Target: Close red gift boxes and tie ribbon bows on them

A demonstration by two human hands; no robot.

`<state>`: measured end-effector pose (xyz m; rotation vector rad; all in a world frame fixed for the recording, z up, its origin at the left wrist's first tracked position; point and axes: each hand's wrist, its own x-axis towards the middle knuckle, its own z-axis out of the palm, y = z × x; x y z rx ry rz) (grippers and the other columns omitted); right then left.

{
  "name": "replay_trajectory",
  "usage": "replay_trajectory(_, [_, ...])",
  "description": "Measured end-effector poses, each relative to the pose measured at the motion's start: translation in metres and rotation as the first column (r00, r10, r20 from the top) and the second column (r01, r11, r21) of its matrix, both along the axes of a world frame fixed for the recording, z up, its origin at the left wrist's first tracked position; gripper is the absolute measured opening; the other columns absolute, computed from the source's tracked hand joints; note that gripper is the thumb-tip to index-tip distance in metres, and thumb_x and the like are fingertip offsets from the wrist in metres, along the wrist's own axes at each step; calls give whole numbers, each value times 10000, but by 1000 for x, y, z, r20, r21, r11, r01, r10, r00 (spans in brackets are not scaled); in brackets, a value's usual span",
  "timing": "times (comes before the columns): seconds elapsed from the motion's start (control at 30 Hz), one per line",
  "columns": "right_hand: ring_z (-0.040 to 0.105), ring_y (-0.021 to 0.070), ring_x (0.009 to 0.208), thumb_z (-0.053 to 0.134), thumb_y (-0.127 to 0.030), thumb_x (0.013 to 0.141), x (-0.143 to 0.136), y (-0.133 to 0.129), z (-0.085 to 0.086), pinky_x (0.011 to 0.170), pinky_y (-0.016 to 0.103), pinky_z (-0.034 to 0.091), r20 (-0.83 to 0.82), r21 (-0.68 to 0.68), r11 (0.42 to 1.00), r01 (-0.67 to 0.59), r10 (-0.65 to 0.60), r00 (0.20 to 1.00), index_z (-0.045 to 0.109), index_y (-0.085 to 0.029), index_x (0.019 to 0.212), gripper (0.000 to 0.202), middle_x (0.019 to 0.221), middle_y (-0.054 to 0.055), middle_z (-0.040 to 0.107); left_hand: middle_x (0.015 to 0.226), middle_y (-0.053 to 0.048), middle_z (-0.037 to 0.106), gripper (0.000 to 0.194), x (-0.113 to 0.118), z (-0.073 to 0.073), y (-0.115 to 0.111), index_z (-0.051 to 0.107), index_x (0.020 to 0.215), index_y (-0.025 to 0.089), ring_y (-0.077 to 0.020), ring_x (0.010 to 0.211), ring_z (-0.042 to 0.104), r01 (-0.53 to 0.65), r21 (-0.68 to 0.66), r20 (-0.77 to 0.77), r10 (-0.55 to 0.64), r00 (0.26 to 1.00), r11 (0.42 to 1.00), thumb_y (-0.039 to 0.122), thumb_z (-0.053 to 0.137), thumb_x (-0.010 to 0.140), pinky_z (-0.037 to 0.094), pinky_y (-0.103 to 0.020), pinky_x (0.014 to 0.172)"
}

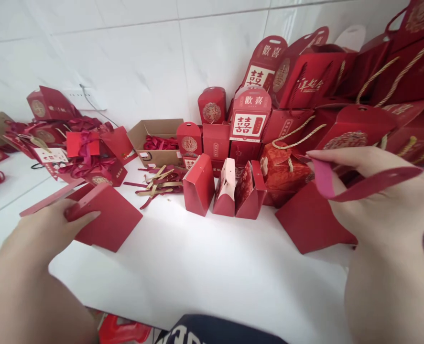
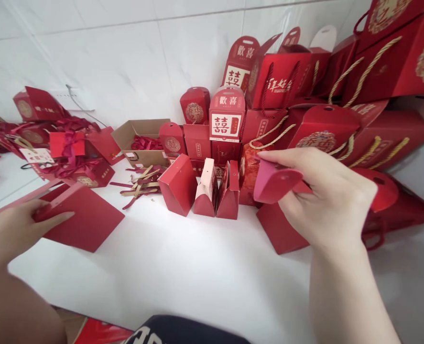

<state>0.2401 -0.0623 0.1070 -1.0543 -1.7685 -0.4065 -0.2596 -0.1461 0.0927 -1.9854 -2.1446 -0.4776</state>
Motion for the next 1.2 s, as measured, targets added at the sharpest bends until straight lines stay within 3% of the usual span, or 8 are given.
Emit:
replay_trajectory(0.07, [701, 268, 887, 584, -93, 815, 0, -3, 2, 741, 415, 558, 30, -17, 1000, -18, 19, 999, 685, -323, 1071, 359, 964, 2, 731, 504, 49, 551, 440, 10, 2, -7, 634, 725, 225, -166, 488, 576, -247, -62, -126, 238, 963, 967, 653, 553, 791, 370, -271, 512])
replay_trajectory(0.13, [698, 262, 899, 569, -111, 840, 0, -6, 4, 758, 420, 558, 40, -67, 996, -61, 64, 997, 676, -348, 1065, 344, 980, -10, 727, 507, 65, 563, 385, 22, 8, -14, 636, 743, 263, -152, 433, 527, -299, -84, -145, 285, 947, 951, 646, 598, 751, 330, -248, 441])
replay_trajectory(0.33, [696, 219, 848, 626, -149, 840, 1, -11, 4, 728, 365, 567, -47, -222, 923, -314, 311, 949, 700, -327, 1017, 262, 984, -19, 725, 626, 80, 665, 257, 97, 30, -10, 672, 731, 293, -125, 520, 581, 92, -37, 49, -90, 995, 995, 544, 621, 754, 386, -220, 464])
replay_trajectory(0.47, [695, 172, 846, 635, -131, 850, -9, -22, 4, 718, 291, 577, -94, -393, 680, -618, 639, 763, 693, -296, 1057, 271, 978, -14, 735, 617, 33, 662, 290, 174, 29, 22, 663, 665, 224, -122, 547, 571, 450, -121, 246, -412, 877, 885, 490, 659, 779, 409, -232, 516])
replay_trajectory(0.6, [687, 149, 904, 578, -121, 896, -25, -31, -3, 828, 299, 537, -30, -478, 503, -720, 810, 586, 674, -253, 1076, 243, 1007, -3, 747, 774, 22, 713, 178, 224, 3, 57, 677, 823, 202, -129, 667, 635, 630, -63, 493, -525, 694, 774, 377, 647, 834, 462, -228, 604])
replay_trajectory(0.87, [644, 156, 916, 520, -94, 908, -38, -16, -44, 793, 318, 443, 78, -448, 711, -542, 635, 769, 656, -205, 1005, 201, 973, 33, 718, 1121, -81, 709, 351, 238, -64, 101, 607, 1157, 200, -182, 1008, 681, 668, 453, 469, -795, 385, 591, 265, 688, 822, 540, -297, 908])
replay_trajectory(0.97, [631, 148, 814, 552, -78, 876, -41, -12, -47, 753, 307, 423, 13, -440, 730, -522, 587, 810, 636, -194, 960, 166, 889, 19, 710, 1040, -68, 747, 259, 235, -67, 103, 688, 1078, 203, -178, 934, 709, 721, 428, 443, -822, 359, 545, 257, 679, 825, 562, -287, 878])
replay_trajectory(1.2, [529, 136, 678, 585, -123, 876, -42, -16, -43, 686, 287, 404, 37, -490, 752, -441, 523, 852, 642, -192, 900, 92, 756, 5, 646, 1025, -55, 749, 328, 234, -48, 96, 725, 1066, 185, -198, 929, 705, 766, 117, 675, -616, 406, 633, 369, 701, 795, 559, -281, 852])
